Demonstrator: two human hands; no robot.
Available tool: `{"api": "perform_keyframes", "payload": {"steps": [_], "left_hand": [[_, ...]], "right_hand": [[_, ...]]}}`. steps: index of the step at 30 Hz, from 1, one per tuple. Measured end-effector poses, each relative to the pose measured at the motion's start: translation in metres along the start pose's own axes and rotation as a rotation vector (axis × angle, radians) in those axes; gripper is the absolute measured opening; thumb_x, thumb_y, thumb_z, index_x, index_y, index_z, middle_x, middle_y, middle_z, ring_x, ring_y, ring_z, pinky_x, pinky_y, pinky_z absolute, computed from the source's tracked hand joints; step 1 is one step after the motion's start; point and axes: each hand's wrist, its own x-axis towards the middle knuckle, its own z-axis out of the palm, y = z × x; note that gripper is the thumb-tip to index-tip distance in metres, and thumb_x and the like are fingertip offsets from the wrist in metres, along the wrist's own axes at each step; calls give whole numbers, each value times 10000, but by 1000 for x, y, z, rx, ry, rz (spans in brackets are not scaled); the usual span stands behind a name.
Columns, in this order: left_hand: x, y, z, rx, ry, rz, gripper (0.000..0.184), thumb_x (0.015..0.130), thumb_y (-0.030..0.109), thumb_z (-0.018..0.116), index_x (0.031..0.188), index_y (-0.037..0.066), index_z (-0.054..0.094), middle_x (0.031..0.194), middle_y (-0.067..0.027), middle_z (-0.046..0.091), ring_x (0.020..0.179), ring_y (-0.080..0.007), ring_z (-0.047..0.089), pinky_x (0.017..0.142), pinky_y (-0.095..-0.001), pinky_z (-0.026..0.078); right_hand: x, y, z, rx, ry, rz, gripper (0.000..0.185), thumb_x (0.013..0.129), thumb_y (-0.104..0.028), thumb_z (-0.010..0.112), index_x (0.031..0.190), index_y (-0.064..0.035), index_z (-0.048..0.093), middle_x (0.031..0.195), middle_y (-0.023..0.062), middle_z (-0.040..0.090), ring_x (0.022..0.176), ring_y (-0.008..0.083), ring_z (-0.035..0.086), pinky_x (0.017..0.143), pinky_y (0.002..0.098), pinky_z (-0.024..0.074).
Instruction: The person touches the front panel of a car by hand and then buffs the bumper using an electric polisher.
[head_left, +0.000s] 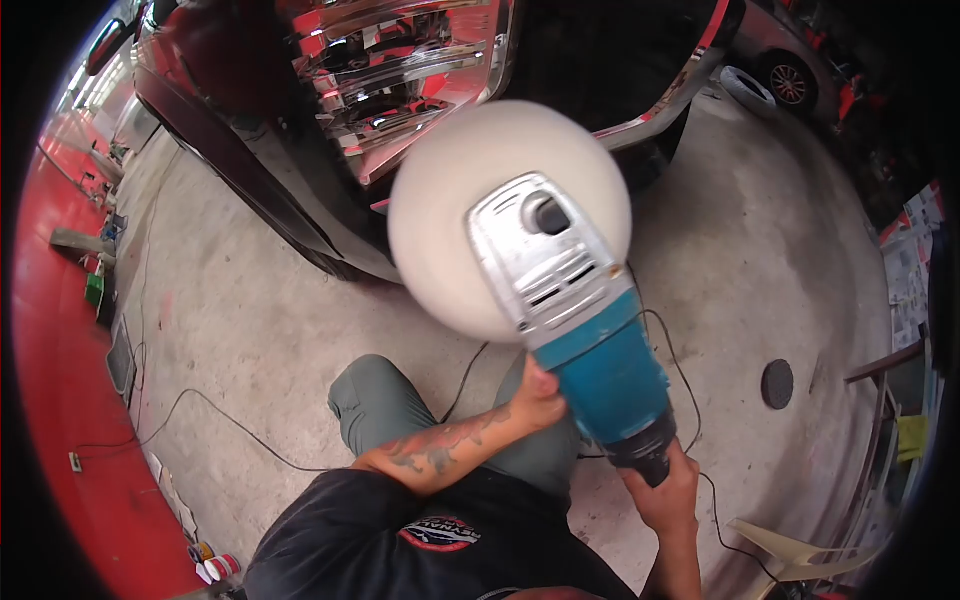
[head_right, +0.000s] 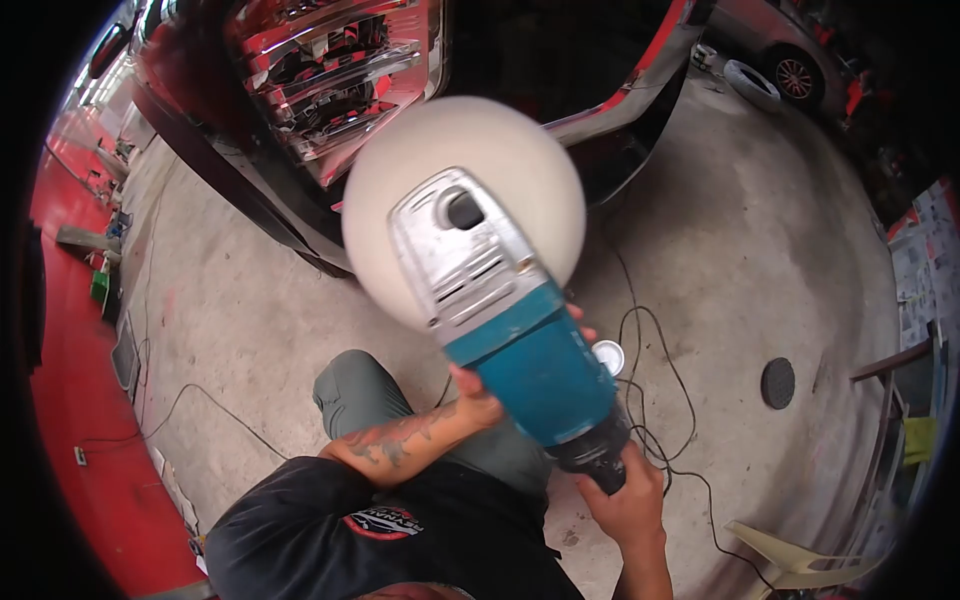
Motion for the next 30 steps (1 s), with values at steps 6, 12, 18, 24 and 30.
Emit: {"api": "perform_keyframes", "payload": {"steps": [6,12,18,24,30], "left_hand": [[59,-23,12,22,-86,-5,1283,642,848,664,1518,6,251,1472,-204,413,1312,-368,496,1054,-508,475],[122,9,33,32,-393,53,1293,641,901,594,1516,8,266,1475,-216,423,1298,-372,510,1061,-502,466],[121,9,45,153,-344,218,881,931,745,403,1338,-33,464,1227,-104,602,1100,-162,569,957,-327,473],[40,-46,-21,288,16,147,860,928,725,408,1344,-27,449,1266,-127,570,1151,-208,548,992,-356,457],[-26,1,-35,271,99,67,1213,702,860,584,1502,-2,286,1449,-194,446,1261,-352,536,1045,-491,480]], "right_hand": [[6,-7,-6,43,155,114,457,749,-153,796,1118,28,596,860,205,690,767,388,695,684,403,536],[40,-9,7,-40,403,-139,444,777,-82,758,1165,40,580,908,198,689,776,350,682,714,385,527],[38,-14,-1,37,382,-12,383,817,-10,701,1180,25,583,864,109,699,763,182,656,723,319,513],[6,7,10,98,143,81,412,764,-147,792,1104,0,612,850,171,708,773,326,718,692,388,542],[-4,5,28,222,-144,83,462,755,-225,835,1080,5,602,878,196,718,808,352,727,703,405,556]]}}
